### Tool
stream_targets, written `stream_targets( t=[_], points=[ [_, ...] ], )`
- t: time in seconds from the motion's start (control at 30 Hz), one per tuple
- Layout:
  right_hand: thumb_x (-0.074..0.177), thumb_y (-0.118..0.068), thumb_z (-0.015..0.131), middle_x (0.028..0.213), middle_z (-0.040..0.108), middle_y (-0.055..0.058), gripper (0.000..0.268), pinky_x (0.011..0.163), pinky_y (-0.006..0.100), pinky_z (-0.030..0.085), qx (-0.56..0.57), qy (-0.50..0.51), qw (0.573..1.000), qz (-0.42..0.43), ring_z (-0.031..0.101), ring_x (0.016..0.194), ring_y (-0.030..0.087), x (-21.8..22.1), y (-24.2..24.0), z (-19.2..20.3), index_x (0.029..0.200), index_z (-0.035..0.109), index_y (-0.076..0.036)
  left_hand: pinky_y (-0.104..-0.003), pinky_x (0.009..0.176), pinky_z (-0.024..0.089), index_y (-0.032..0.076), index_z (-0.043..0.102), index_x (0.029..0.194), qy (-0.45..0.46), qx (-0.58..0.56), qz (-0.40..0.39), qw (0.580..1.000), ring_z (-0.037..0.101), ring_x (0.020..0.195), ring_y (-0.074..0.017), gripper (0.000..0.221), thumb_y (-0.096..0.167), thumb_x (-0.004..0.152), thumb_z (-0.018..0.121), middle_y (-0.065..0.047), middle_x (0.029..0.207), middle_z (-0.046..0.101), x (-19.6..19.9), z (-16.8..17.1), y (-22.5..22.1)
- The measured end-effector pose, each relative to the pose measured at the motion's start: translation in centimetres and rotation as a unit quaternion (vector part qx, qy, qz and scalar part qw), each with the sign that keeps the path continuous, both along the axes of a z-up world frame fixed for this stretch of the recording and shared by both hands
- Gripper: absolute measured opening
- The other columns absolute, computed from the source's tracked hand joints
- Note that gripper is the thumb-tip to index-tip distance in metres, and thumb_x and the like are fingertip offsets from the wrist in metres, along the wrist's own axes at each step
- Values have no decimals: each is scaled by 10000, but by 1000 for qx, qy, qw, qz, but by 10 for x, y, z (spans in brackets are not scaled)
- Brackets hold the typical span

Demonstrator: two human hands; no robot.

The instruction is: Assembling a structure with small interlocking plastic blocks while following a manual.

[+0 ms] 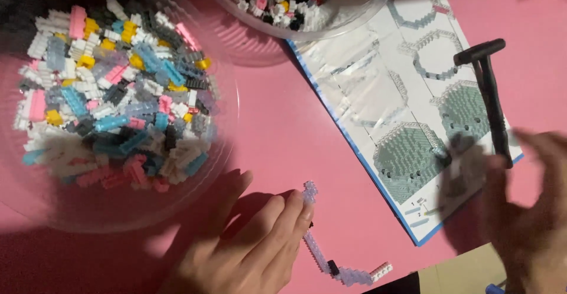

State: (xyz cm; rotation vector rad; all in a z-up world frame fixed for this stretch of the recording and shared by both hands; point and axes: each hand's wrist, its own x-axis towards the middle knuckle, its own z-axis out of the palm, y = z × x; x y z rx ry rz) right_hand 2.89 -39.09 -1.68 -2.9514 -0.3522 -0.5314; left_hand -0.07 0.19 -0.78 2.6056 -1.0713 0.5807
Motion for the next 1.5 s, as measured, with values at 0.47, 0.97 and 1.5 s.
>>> stream_targets(
  t=[0.47,0.97,1.5],
  points=[
    [956,112,720,981,724,191,70,764,357,564,141,141,963,180,681,805,259,30,103,45,1013,705,74,-545,1198,411,59,732,1381,70,-6,62,996,619,1159,-118,412,238,1043,578,3,1245,675,0,3,-7],
    [948,-79,749,1069,737,205,268,761,382,547,148,134,900,387,676,826,270,40,156,42,1155,687,80,-585,1109,477,91,750,1340,57,-13,30,998,625,1274,-214,372,266,1058,580,-88,1351,696,1,-5,3],
    [888,-285,797,1066,659,75,470,899,398,549,189,283,885,317,667,927,234,51,146,46,1290,708,-60,-563,1107,480,101,759,1337,60,-42,29,997,676,1244,-202,377,288,1097,536,-66,1318,723,7,-6,4]
  ],
)
